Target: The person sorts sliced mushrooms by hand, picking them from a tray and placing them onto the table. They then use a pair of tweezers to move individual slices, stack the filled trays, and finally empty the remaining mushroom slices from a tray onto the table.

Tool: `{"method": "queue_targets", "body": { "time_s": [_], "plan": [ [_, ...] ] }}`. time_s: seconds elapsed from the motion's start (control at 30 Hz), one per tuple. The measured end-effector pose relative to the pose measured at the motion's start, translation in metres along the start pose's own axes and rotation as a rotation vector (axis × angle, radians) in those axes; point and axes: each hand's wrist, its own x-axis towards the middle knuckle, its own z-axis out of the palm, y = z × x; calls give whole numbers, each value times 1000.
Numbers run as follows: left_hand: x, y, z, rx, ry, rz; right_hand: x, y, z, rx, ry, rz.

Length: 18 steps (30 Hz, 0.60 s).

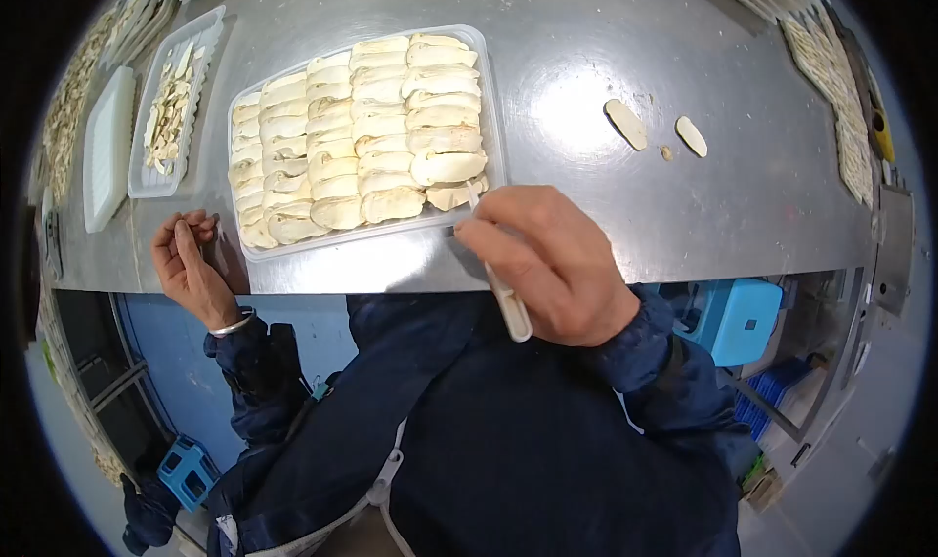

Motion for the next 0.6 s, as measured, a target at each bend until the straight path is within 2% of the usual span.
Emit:
{"method": "queue_targets", "body": {
  "time_s": [0.1, 0.6],
  "plan": [
    [0, 0, 0, -1, -3, 8, -2, 5, 6, -28, -9, -91],
    [0, 0, 1, 11, 1, 22, 3, 9, 9, -84, -30, -128]
  ]
}}
